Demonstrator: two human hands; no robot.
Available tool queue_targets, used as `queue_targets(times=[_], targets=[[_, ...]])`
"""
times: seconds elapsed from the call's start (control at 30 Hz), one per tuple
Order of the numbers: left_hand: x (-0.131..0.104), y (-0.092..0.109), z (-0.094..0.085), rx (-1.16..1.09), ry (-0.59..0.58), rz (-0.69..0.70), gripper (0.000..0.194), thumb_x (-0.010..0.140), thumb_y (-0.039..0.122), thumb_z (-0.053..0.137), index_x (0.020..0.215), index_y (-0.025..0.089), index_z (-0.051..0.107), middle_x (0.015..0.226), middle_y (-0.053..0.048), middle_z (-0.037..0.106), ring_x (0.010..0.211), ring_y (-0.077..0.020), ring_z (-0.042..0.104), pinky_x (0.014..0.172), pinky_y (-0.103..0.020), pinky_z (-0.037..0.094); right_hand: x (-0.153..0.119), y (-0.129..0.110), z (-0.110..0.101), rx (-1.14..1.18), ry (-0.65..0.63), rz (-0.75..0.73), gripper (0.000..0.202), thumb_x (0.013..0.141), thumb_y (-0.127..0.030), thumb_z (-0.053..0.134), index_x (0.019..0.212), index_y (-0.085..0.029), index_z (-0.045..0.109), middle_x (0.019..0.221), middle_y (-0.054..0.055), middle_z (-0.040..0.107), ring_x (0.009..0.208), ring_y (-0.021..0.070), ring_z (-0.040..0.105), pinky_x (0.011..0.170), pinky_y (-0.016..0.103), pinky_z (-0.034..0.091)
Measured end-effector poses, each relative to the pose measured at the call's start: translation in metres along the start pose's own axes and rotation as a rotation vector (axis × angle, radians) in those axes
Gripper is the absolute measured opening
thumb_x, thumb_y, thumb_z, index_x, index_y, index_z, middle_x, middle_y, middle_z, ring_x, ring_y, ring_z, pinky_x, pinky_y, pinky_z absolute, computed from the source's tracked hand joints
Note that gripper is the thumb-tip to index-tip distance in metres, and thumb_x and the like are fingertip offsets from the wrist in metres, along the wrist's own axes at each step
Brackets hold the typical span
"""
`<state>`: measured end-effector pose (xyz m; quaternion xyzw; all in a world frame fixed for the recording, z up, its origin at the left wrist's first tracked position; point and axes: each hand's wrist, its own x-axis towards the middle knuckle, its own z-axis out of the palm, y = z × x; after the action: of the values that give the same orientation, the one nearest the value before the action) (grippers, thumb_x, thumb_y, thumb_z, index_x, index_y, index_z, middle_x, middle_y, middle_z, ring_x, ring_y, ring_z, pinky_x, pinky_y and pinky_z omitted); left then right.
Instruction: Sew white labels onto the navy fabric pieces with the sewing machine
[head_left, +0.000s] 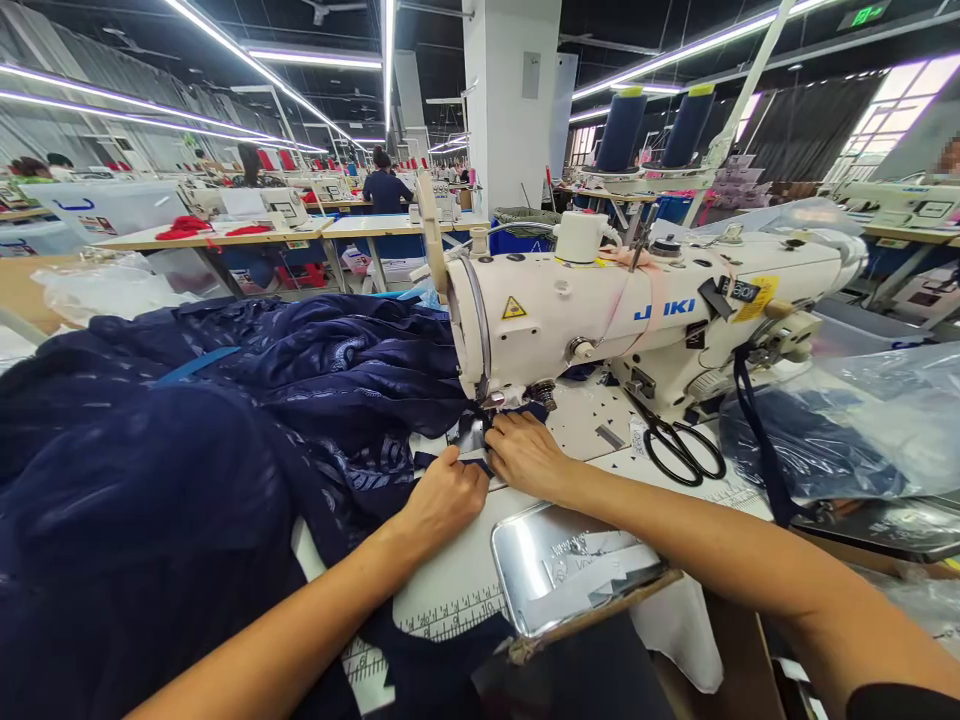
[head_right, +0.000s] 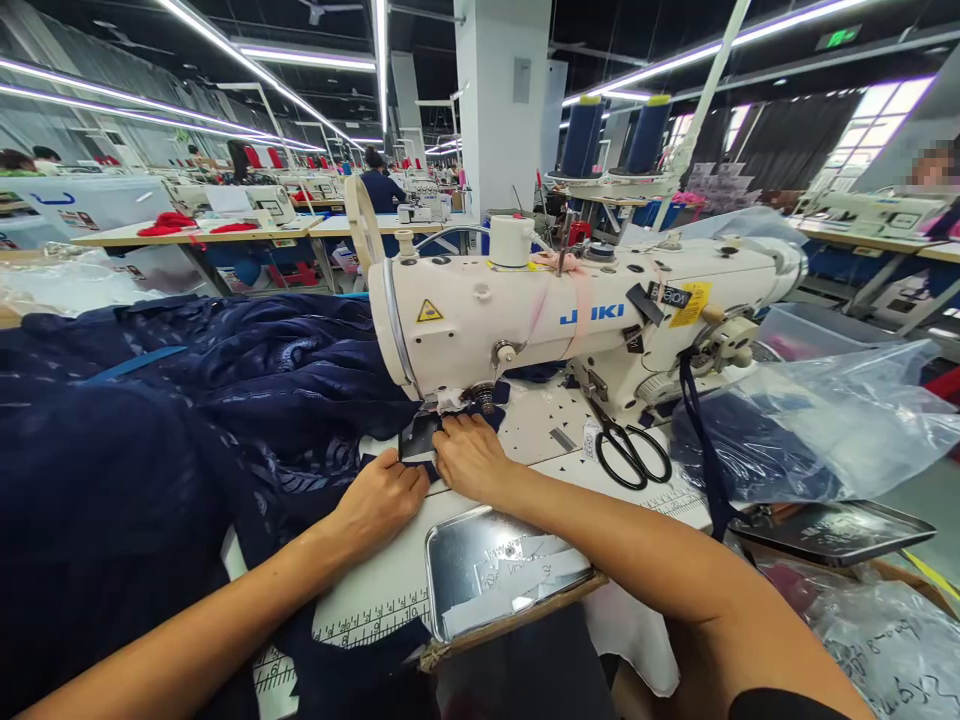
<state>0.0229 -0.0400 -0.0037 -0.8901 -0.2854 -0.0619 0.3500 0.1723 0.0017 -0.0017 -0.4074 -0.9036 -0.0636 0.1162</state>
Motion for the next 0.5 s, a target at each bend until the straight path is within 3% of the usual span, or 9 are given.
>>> queue_targets(times=[0.27,0.5], targets=[[0.002,0.001,0.005,0.050,0.132,-0.063,0.032,0.079,-0.003,0.029,0.071,0.007,0.058,0.048,-0.003,0.053,0.041,-0.0146,0.049,0.053,-0.030,0.037,-0.004,0.016,0.002,0.335,-0.012,0.021,0.013,0.078,-0.010,0.047,0.068,-0.013,0.054,0.080,0.004,0.055,0.076,0.0137,0.052,0.069,0.024,0.038],[0.006,0.006,0.008,0.041,0.126,-0.059,0.032,0.081,-0.002,0.028,0.079,0.002,0.059,0.046,-0.004,0.053,0.041,-0.0145,0.049,0.054,-0.030,0.036,-0.003,0.012,-0.001,0.418,-0.038,0.125,0.018,0.079,-0.010,0.045,0.063,-0.015,0.051,0.079,0.002,0.054,0.067,0.0109,0.051,0.062,0.023,0.034]])
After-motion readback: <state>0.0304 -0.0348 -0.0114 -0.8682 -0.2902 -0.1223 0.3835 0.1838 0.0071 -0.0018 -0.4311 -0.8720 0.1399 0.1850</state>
